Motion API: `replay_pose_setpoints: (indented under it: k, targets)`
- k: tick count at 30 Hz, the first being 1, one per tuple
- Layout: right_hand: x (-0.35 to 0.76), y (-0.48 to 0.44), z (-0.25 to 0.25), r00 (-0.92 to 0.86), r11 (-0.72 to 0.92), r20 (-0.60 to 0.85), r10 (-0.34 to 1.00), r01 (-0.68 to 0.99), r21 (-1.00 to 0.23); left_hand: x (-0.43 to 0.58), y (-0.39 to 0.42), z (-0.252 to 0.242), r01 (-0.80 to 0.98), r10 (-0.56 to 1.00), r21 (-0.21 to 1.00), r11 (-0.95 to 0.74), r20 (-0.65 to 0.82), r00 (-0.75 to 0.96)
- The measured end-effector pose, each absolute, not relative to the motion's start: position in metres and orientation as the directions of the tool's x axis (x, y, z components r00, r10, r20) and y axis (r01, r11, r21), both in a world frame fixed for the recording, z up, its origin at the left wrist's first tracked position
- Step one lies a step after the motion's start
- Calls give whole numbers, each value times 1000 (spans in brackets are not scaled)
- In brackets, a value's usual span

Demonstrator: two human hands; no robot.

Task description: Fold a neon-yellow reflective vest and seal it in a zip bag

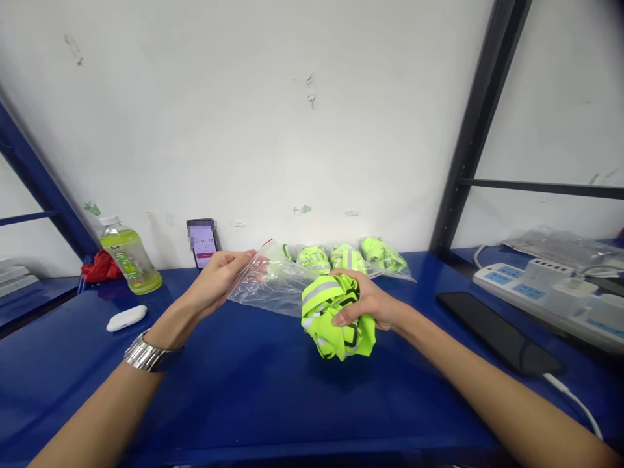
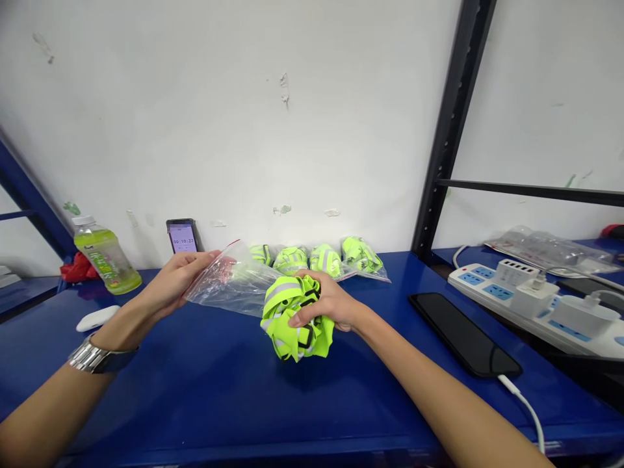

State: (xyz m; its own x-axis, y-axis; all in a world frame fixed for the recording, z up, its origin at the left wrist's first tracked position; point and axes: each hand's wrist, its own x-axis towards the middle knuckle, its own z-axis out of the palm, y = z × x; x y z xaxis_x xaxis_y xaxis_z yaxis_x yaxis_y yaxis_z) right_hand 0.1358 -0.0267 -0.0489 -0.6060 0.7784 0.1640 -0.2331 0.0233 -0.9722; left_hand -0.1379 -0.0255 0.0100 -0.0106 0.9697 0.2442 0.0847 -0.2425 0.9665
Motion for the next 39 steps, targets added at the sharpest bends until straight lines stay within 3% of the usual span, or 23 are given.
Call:
replay_pose_setpoints:
  k: [3, 6, 8, 10, 12, 14, 18, 21, 26, 32, 39]
  targets:
    - [139, -27, -48, -568, 27, 171, 805, -254, -967, -145, -18, 9, 169, 969, 962, -214, 187, 163]
    - [142, -25, -47, -437, 68, 184, 881, -268, -961, -156, -13, 4, 396, 937, 852, -342, 341, 75]
    - [143, -23, -45, -339, 98, 197, 920, -287, -953, -157, -18, -1, 665, 875, 645, -378, 483, 28]
    - [142, -24, -43, -285, 104, 207, 936, -338, -935, -148, -30, -6, 864, 783, 336, -374, 614, 100]
    - [139, -28, -40, -285, 99, 232, 930, -414, -905, -129, -47, -13, 918, 687, 64, -391, 684, 245]
    - [135, -35, -37, -327, 85, 272, 905, -489, -868, -105, -65, -20, 909, 693, -50, -414, 630, 350]
    - [133, -46, -33, -381, 62, 293, 877, -516, -854, -70, -86, -26, 831, 695, -15, -556, 541, 474]
    - [136, -44, -31, -325, 96, 261, 909, -447, -889, -66, -89, -21, 812, 645, 5, -584, 610, 460]
    - [135, -40, -32, -315, 97, 235, 920, -398, -912, -68, -89, -22, 865, 556, -71, -498, 739, 380]
    - [126, -40, -42, -321, -8, 119, 939, -368, -930, -75, -91, -28, 794, 775, 185, -579, 428, 465]
    - [125, -34, -51, -248, -82, -12, 969, -276, -958, -122, -50, -9, 658, 649, 21, -753, 192, 737]
